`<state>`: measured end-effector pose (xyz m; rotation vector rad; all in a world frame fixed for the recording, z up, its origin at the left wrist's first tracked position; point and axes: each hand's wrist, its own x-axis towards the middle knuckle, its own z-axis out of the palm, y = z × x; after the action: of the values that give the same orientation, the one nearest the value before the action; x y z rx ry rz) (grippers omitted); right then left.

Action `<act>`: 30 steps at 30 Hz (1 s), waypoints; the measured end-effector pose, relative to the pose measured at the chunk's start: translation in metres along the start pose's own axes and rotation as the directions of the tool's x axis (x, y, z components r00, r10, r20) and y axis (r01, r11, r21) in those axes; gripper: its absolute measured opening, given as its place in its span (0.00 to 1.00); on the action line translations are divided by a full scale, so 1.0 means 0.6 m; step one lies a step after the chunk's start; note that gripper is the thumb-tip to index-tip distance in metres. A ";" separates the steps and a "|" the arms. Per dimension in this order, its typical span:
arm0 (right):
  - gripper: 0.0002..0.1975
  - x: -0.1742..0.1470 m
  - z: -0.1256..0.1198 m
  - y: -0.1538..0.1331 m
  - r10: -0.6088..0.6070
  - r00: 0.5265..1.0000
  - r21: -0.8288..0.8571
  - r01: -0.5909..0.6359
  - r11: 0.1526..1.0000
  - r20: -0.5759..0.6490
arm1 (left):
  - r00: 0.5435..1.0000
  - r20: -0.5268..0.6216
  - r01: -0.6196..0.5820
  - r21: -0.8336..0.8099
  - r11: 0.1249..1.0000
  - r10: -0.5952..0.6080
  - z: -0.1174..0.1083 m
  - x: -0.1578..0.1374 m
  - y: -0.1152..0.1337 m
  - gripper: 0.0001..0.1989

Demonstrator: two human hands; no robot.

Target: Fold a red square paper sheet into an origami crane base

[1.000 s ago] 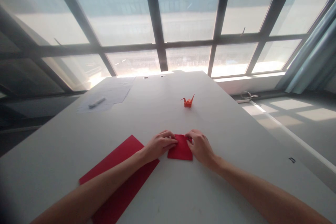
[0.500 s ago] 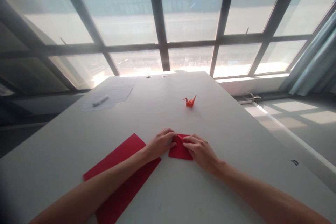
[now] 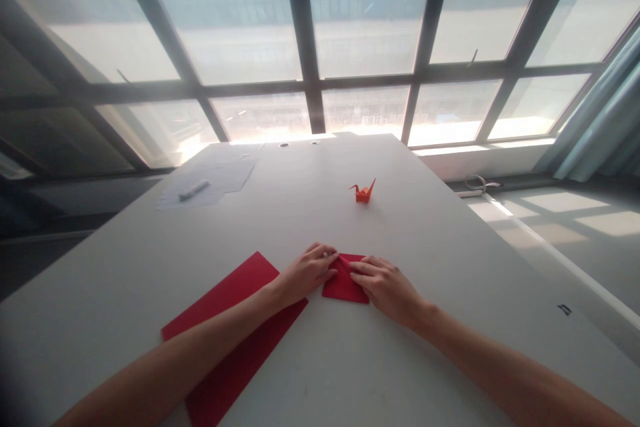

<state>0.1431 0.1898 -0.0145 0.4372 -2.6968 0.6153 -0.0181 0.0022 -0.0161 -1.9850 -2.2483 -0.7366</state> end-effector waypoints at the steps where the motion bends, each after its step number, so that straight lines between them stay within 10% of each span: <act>1: 0.17 0.000 -0.001 0.000 -0.003 1.000 -0.008 0.003 1.000 0.015 | 1.000 0.001 0.004 0.005 1.000 -0.004 0.000 0.000 0.001 0.16; 16: 0.18 -0.003 0.002 0.002 0.008 1.000 0.059 -0.008 0.998 0.000 | 0.994 -0.021 0.109 0.143 0.984 -0.107 -0.004 -0.010 0.010 0.07; 25: 0.16 0.006 0.033 0.014 0.417 0.884 0.319 -0.341 0.884 -0.212 | 0.956 -0.117 0.266 -0.034 0.963 -0.268 0.011 -0.009 0.010 0.32; 30: 0.12 0.007 0.030 0.019 0.483 0.841 0.376 -0.376 0.847 -0.246 | 0.958 -0.107 0.260 -0.071 0.963 -0.267 0.006 -0.006 0.012 0.27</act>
<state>0.1304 0.1901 -0.0324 -0.2162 -2.3729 1.1446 -0.0099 0.0006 -0.0182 -1.6309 -2.4747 -0.9222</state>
